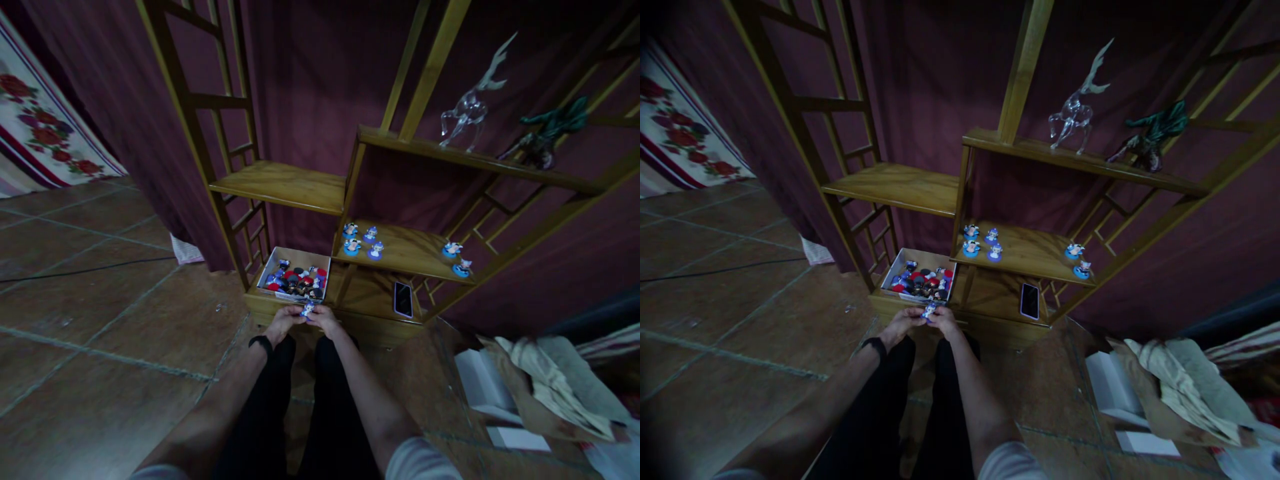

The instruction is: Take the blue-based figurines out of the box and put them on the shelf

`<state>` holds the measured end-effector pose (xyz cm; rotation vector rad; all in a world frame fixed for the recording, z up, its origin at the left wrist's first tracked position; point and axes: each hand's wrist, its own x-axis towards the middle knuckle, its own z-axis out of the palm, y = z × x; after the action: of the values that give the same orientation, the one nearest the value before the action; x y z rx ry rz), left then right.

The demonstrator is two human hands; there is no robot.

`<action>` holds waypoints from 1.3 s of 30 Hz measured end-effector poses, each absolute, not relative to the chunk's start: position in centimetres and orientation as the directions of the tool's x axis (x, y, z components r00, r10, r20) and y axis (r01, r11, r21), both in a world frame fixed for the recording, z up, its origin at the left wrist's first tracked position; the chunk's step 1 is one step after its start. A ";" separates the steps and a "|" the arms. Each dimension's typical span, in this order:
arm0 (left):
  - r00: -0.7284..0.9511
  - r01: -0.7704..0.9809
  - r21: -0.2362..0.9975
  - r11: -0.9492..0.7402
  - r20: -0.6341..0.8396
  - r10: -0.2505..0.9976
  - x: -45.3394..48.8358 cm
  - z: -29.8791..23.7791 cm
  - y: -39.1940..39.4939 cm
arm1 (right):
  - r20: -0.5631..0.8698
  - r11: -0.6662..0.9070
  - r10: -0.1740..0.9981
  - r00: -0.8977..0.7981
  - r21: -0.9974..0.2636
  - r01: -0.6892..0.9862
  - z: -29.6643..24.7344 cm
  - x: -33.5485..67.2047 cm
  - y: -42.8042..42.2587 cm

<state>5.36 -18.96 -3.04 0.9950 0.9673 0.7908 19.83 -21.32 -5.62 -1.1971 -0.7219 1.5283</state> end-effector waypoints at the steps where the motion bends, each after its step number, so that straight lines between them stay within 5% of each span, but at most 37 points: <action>1: 0.370 -0.122 0.928 0.352 -0.287 0.884 5.4 -3.1 -18.9 | -0.319 -0.291 0.947 0.021 -0.887 -0.359 -5.6 19.8 -21.3; 22: 0.355 -0.342 0.821 0.457 -0.337 0.872 5.3 -3.5 -18.5 | -0.273 -0.213 0.961 0.042 -0.828 -0.518 -4.6 19.8 -21.6; 39: 0.307 0.005 0.992 0.126 -0.121 0.944 6.4 -4.0 -18.5 | -0.280 -0.217 0.958 0.061 -0.848 -0.484 -6.2 20.0 -20.9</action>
<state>6.40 -18.55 -3.95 1.2385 1.0244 0.8966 20.00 -20.88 -6.25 -1.0684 -0.6119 1.4885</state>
